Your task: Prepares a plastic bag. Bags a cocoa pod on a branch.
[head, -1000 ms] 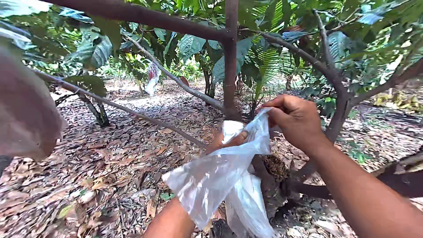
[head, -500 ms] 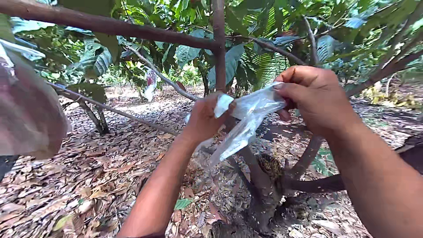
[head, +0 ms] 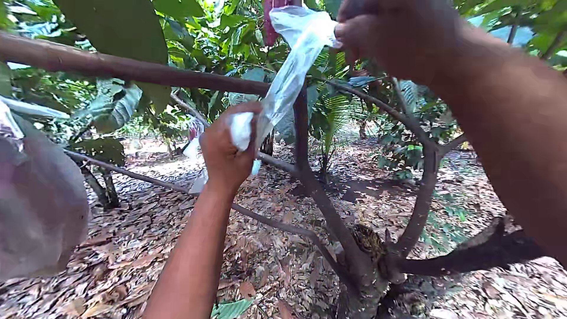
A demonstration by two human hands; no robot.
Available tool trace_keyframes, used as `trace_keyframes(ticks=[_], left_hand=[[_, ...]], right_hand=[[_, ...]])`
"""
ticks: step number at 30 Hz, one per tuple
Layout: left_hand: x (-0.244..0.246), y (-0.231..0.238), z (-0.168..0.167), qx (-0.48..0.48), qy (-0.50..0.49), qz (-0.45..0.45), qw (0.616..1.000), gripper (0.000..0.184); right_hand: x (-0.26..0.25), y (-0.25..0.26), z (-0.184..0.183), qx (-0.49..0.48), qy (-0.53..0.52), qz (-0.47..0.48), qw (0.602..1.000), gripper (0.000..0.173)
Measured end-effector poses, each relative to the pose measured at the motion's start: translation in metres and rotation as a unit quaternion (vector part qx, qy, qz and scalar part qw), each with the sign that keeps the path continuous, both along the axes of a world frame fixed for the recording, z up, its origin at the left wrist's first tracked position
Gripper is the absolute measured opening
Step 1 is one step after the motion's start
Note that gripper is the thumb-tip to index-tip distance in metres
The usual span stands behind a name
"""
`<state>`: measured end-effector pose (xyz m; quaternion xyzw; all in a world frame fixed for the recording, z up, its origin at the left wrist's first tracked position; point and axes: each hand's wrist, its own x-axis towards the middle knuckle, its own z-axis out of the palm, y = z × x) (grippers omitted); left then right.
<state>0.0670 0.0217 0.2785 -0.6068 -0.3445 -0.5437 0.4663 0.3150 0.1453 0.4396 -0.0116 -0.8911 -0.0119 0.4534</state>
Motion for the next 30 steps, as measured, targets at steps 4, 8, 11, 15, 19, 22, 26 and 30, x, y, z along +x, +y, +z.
trace_keyframes(ticks=[4, 8, 11, 15, 19, 22, 26, 30], left_hand=[[-0.061, 0.007, -0.007, 0.001, -0.228, -0.095, 0.969, 0.023], [-0.088, 0.009, 0.036, -0.048, -0.322, -0.160, 0.932, 0.019], [-0.088, 0.013, 0.077, -0.129, -0.201, -0.285, 0.928, 0.031], [-0.077, 0.024, 0.123, -0.213, -0.118, -0.282, 0.928, 0.029], [-0.059, 0.023, 0.140, -0.277, -0.126, -0.249, 0.920, 0.010], [-0.069, 0.027, 0.145, -0.287, -0.072, -0.284, 0.912, 0.011], [-0.075, 0.036, 0.146, -0.267, -0.061, -0.381, 0.883, 0.007], [-0.071, 0.037, 0.147, -0.292, -0.069, -0.477, 0.826, 0.018]], right_hand=[[-0.018, -0.007, 0.011, -0.122, -0.065, 0.072, 0.988, 0.008], [-0.032, -0.012, 0.018, -0.182, -0.121, 0.073, 0.973, 0.009], [-0.045, -0.008, 0.025, -0.193, -0.129, 0.081, 0.969, 0.011], [-0.061, -0.010, 0.031, -0.207, -0.094, 0.081, 0.971, 0.011], [-0.069, -0.009, 0.041, -0.200, -0.067, 0.081, 0.974, 0.010], [-0.070, -0.007, 0.047, -0.176, -0.049, 0.058, 0.981, 0.013], [-0.068, -0.009, 0.050, -0.102, -0.038, 0.013, 0.994, 0.008], [-0.066, -0.006, 0.054, -0.034, -0.051, -0.028, 0.998, 0.013]])
